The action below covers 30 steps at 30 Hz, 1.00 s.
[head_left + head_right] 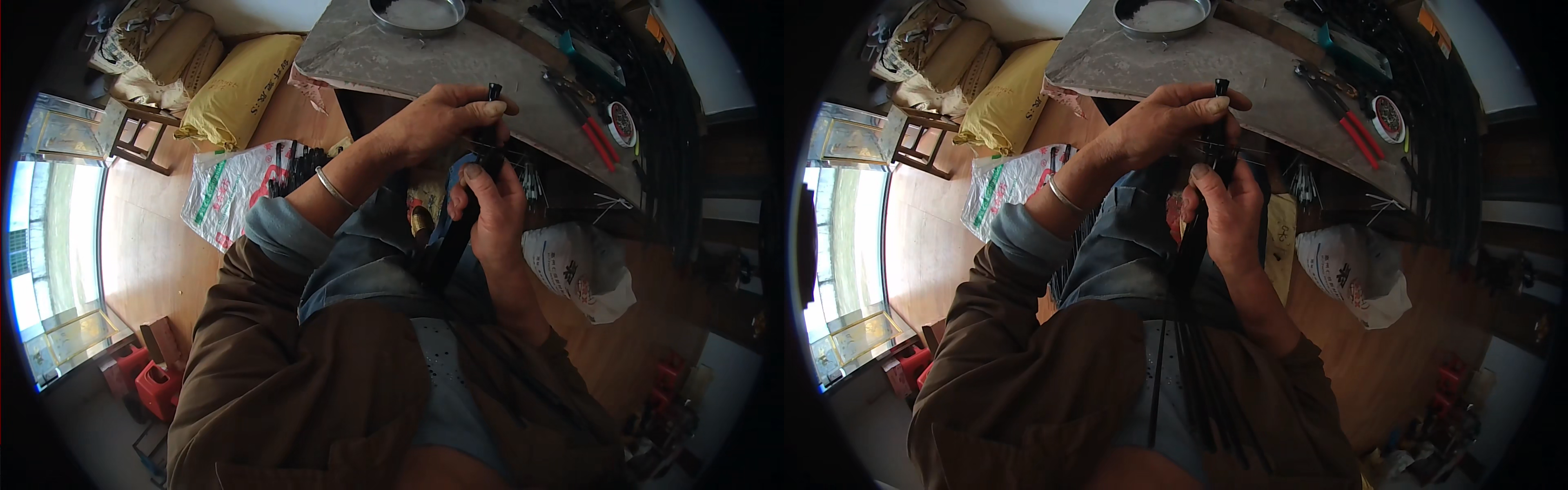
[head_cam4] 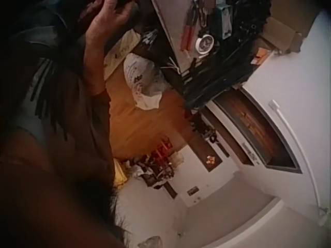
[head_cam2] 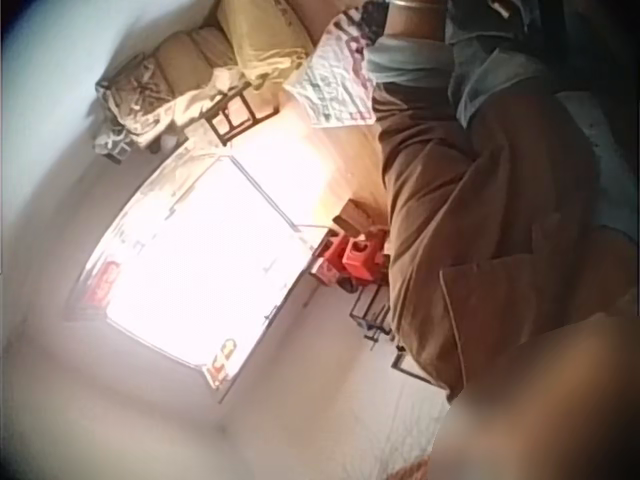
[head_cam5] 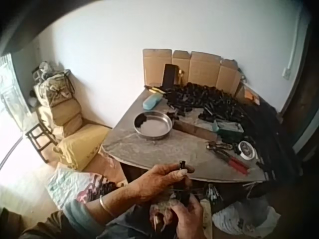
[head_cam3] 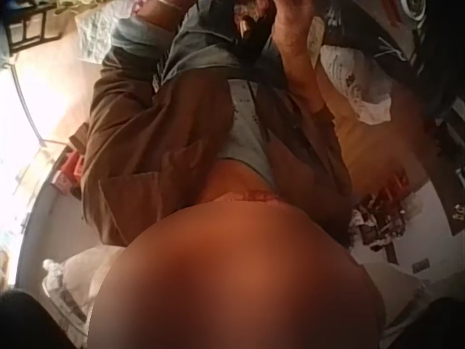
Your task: Assembling umbrella ribs and plastic components at a workshop table using pliers.
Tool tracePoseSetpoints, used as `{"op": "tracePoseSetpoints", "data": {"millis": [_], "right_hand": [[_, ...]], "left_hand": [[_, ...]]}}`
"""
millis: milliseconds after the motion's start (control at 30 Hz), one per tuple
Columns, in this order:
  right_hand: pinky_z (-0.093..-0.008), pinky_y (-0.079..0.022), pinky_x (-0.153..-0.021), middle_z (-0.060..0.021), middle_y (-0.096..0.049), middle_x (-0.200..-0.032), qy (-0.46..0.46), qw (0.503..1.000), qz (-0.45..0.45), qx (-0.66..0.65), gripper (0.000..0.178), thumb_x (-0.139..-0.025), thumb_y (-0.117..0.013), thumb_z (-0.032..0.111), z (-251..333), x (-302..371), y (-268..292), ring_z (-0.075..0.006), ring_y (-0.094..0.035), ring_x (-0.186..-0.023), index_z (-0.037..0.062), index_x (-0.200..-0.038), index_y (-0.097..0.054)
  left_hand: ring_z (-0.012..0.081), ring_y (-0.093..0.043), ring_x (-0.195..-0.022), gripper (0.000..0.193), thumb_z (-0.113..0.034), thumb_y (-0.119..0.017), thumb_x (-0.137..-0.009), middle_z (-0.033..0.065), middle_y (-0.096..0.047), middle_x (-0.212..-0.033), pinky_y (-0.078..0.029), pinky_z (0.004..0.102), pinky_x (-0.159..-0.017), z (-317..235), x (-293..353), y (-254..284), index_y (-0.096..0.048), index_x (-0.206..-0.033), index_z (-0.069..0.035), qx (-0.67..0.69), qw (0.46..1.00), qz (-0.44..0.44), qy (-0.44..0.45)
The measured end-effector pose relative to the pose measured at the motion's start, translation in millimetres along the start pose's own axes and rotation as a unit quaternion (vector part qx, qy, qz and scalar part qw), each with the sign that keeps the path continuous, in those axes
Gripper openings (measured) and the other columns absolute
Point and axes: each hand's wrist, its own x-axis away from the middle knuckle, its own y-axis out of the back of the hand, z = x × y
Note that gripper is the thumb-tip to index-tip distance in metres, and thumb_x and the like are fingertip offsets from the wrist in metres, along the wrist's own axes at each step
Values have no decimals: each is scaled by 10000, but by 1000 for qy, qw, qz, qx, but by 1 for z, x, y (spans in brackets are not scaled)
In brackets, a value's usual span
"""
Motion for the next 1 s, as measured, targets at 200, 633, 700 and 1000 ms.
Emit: {"op": "tracePoseSetpoints", "data": {"millis": [200, 633, 700, 1000], "right_hand": [[-258, -404, -504, -29, -518, -788, -3, 1000, -1, -5, 115, -900, -576, 142, 0, 1, 0, -108, -484, -582, 47, -948, -532], [-269, -424, -513, -50, -524, -746, -16, 998, 14, -60, 142, -903, -597, 116, 2, -2, 2, -127, -509, -570, 12, -954, -515], [-276, -426, -517, -56, -528, -761, -22, 996, 22, -81, 143, -902, -598, 115, 2, -2, 4, -133, -511, -577, 11, -958, -517], [-301, -438, -519, -72, -537, -774, -45, 989, 39, -134, 153, -906, -605, 123, 5, -1, 6, -149, -513, -578, 15, -962, -514]], "left_hand": [[116, -595, -898, 425, -317, -508, -980, 37, -622, -950, -492, 260, -812, -1, 1, 0, -522, -1260, 2, 12, 1000, 7, 15], [144, -599, -877, 382, -283, -540, -965, 61, -639, -911, -494, 283, -822, 3, 5, -5, -568, -1187, 28, 112, 993, -18, 21], [145, -609, -882, 373, -271, -520, -975, 61, -642, -926, -502, 281, -820, 6, 4, -4, -554, -1197, 27, 150, 988, 2, 24], [194, -630, -930, 360, -273, -542, -963, 78, -649, -917, -508, 320, -846, 2, 10, -16, -564, -1170, 21, 166, 984, -50, 26]]}}
